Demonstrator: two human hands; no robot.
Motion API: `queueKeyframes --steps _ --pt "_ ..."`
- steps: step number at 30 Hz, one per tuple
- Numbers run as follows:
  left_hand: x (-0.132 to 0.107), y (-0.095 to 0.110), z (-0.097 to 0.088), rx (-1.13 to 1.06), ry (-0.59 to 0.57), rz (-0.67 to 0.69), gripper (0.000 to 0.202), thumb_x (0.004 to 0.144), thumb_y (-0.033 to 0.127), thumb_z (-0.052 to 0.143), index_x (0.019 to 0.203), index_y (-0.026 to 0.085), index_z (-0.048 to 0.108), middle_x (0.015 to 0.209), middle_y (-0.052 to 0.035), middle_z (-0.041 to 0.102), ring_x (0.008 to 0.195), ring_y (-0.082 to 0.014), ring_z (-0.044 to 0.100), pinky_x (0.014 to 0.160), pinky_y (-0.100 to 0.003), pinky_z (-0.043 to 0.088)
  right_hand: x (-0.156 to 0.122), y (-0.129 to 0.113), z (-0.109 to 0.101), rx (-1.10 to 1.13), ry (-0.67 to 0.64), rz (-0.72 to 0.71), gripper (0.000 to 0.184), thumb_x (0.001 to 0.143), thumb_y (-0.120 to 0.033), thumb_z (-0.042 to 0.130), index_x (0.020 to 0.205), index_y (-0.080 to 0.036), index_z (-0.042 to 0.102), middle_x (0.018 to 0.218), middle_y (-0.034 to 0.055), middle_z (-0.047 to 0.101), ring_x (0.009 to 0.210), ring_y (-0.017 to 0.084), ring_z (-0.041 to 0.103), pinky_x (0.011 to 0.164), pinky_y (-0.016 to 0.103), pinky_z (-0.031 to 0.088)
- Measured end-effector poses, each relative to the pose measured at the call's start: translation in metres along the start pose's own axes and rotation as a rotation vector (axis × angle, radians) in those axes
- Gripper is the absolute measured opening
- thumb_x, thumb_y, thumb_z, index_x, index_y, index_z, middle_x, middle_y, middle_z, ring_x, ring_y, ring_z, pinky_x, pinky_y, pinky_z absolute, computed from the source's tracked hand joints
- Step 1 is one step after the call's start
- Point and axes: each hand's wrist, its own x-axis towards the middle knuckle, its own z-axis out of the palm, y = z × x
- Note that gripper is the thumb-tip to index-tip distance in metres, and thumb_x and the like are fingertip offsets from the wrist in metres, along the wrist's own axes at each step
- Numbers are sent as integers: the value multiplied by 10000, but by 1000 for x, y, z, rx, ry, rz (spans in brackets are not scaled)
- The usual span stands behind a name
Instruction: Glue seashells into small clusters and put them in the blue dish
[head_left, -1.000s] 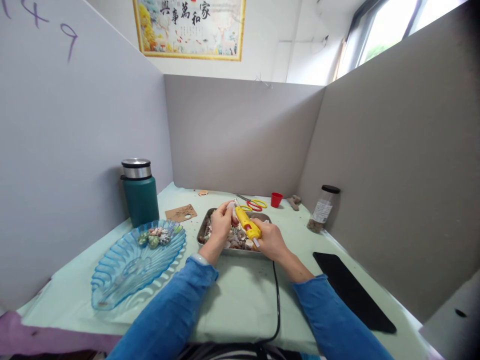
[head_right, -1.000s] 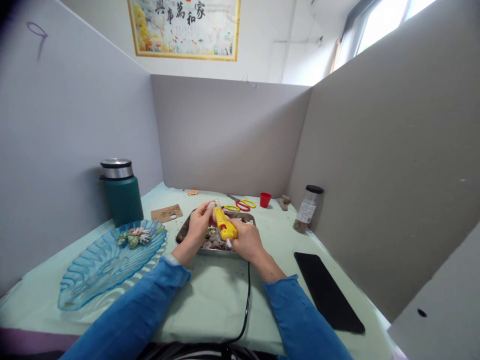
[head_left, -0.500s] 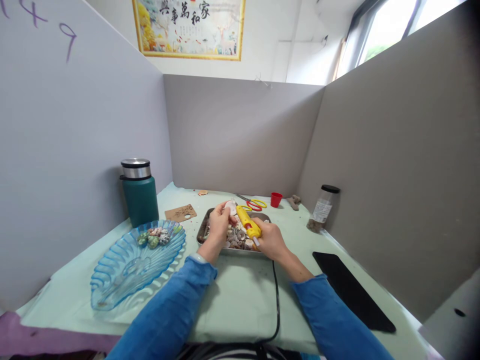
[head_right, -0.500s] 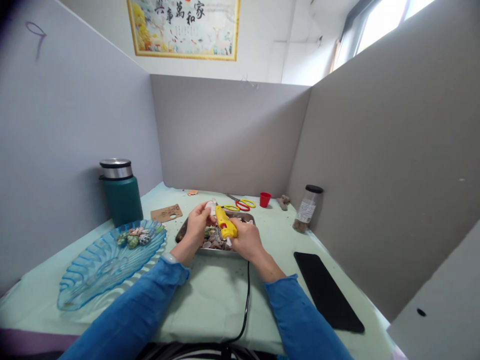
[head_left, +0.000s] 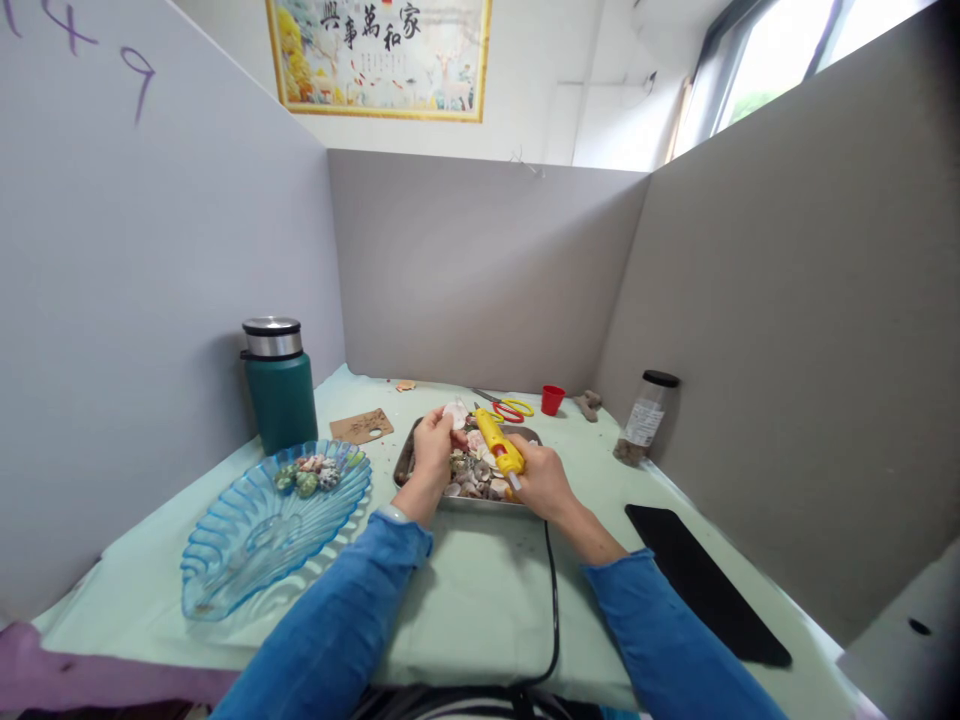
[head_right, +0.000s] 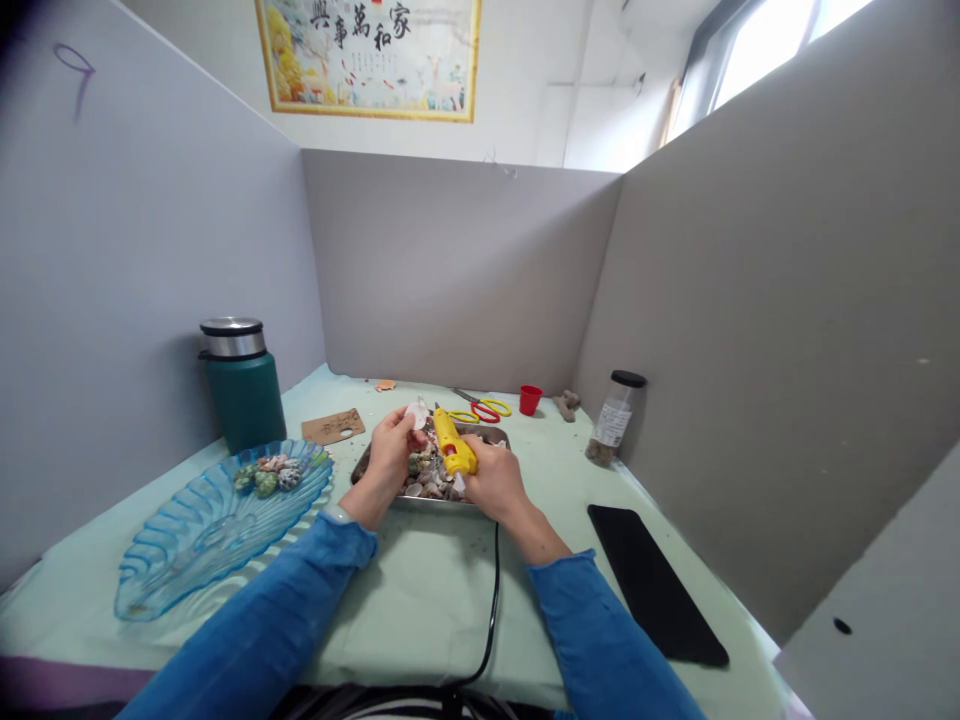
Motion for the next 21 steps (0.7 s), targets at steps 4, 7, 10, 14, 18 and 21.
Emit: queueKeyframes --steps 4,7,10,14,18,21 --pt "0 2 1 8 10 8 287 702 338 657 900 139 597 551 62 547 395 -73 445 428 -210 344 3 1 2 -72 -69 160 362 828 -329 610 1168 -218 667 940 79 762 812 250 690 633 279 410" --pt "-1 3 2 17 5 13 288 702 331 654 904 132 606 555 61 546 388 -63 422 412 -204 302 4 1 4 -78 -158 208 477 798 -445 692 1221 -232 635 998 84 758 850 266 694 629 280 407" --pt "-2 4 2 11 9 4 310 690 325 661 924 130 602 551 61 553 369 -58 407 403 -204 280 4 3 6 -80 -204 203 521 757 -489 737 1204 -237 645 1026 90 753 894 281 692 647 287 416" --pt "-3 5 3 20 -33 7 366 669 356 699 934 126 596 547 60 561 363 -53 408 402 -198 277 3 4 5 -49 -266 194 454 766 -486 735 1135 -229 671 1046 85 746 928 275 685 674 290 428" --pt "-3 3 3 25 -86 -8 387 650 395 739 890 150 559 528 60 555 389 -68 455 430 -196 343 3 2 3 -51 -264 160 366 849 -497 649 1068 -207 694 1012 95 731 928 265 665 699 303 436" --pt "-4 2 2 46 -143 -43 391 625 401 767 837 165 537 555 42 584 406 -80 493 442 -208 389 3 3 3 -64 -110 111 343 942 -473 531 1021 -196 718 1009 116 704 996 260 629 794 333 448"
